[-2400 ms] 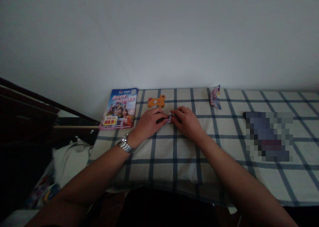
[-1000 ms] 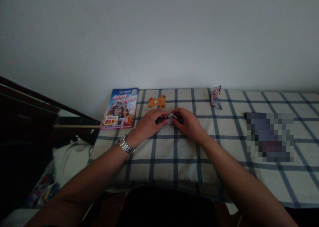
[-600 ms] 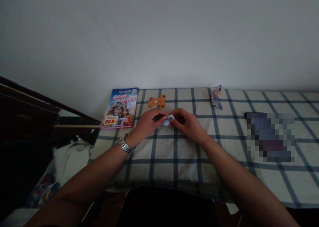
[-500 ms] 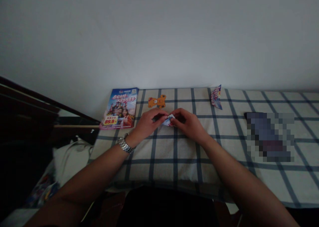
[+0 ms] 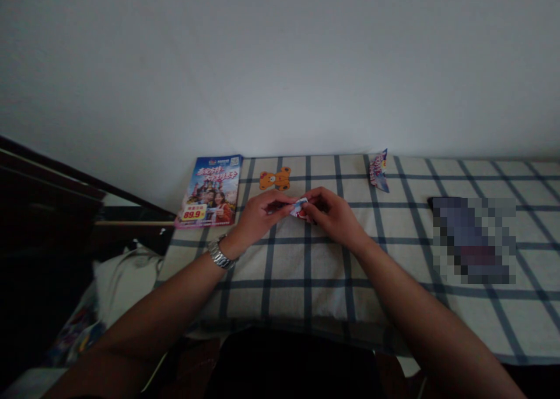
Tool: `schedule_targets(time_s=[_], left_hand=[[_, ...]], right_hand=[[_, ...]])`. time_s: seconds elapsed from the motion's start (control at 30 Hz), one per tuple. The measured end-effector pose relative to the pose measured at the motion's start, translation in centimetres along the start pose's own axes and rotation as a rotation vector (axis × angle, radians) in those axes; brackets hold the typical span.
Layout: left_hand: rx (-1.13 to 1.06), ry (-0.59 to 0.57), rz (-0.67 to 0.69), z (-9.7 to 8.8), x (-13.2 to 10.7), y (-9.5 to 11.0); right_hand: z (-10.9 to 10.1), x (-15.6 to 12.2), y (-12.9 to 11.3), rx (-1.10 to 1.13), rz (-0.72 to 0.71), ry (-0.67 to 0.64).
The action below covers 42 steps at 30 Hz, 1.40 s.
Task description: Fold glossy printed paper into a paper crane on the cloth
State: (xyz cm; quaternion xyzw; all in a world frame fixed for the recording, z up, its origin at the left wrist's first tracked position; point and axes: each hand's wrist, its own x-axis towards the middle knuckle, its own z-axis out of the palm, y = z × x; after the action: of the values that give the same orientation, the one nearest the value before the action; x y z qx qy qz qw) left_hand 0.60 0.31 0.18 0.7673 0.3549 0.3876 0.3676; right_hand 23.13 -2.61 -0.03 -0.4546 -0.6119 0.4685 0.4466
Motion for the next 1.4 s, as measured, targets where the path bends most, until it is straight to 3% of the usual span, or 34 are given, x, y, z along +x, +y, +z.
schedule_targets(time_s=[0.33,1.4], left_hand=[[-0.075,0.014,-0.024,0.06,0.04,0.03],[-0.025,0.009,-0.021,0.08,0.07,0.26]], right_hand=[[0.22,-0.29,0.30,-0.045,-0.015,0.014],[0.38,-0.52,-0.12,-0.136,-0.075,0.023]])
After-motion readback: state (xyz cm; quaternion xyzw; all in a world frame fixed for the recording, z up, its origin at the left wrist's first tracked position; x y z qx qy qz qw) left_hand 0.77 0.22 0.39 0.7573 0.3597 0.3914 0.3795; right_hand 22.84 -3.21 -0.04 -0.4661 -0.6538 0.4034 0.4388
